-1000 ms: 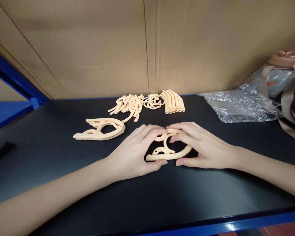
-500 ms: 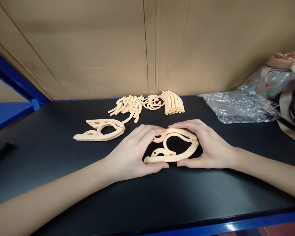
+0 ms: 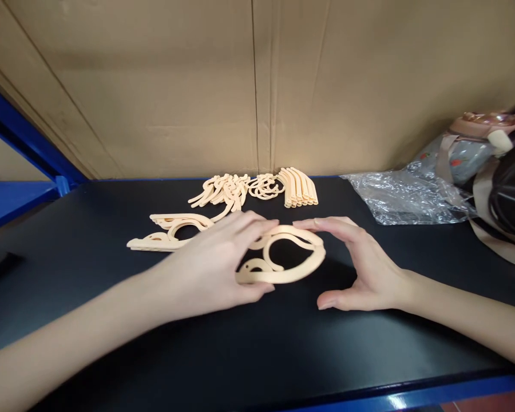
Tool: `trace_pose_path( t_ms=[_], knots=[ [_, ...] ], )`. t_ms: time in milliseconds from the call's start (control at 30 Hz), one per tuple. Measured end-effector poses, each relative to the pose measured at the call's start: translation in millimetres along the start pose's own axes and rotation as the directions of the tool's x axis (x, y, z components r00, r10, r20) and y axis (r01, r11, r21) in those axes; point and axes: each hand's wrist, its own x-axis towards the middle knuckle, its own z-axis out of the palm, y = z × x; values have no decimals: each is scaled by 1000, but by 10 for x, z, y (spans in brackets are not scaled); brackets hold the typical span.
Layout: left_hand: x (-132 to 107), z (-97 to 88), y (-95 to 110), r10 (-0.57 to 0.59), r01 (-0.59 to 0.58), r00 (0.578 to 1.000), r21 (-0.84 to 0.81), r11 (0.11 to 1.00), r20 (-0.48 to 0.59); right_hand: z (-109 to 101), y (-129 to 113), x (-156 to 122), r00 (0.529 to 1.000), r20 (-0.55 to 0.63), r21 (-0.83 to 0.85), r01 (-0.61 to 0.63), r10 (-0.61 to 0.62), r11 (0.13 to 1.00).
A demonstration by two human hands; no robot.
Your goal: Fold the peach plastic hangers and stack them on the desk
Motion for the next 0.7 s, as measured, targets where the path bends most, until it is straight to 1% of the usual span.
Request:
trace_pose_path(
  t_ms=[67,133,233,300,367,433,500,567,600,700],
  knots=[
    [-11,-173,-171,-63,62,997,14,998,40,-14,24,-10,1000,-30,11,5,-4,1000],
    [-61,-348,-372,-112,110,992,25,994,60,-12,43,-10,1000,-15,-20,13,-13,1000],
    [-193,-560,-639,-245,244,968,20,969,62,13,51,14,997,73,-91,15,-8,996],
    [-285,-652,-769,-359,355,929,60,933,84,28,46,35,987,162,-121,3,17,993],
    [-356,-711,-869,-441,434,889,76,898,127,34,41,47,963,263,-127,-21,54,992],
    [-395,-747,-949,-495,488,851,82,869,179,32,39,47,938,338,-126,-35,76,991],
    [-410,-771,-1013,-533,528,819,82,845,215,27,41,40,927,368,-132,-26,73,991],
    [-411,-782,-1059,-561,558,796,82,825,229,24,45,34,928,369,-136,-5,55,991],
    [-411,-781,-1076,-563,561,793,83,824,231,23,47,32,928,370,-137,2,49,991],
    [-419,-752,-1107,-522,516,821,89,852,231,23,51,35,925,377,-135,4,48,991]
  ],
)
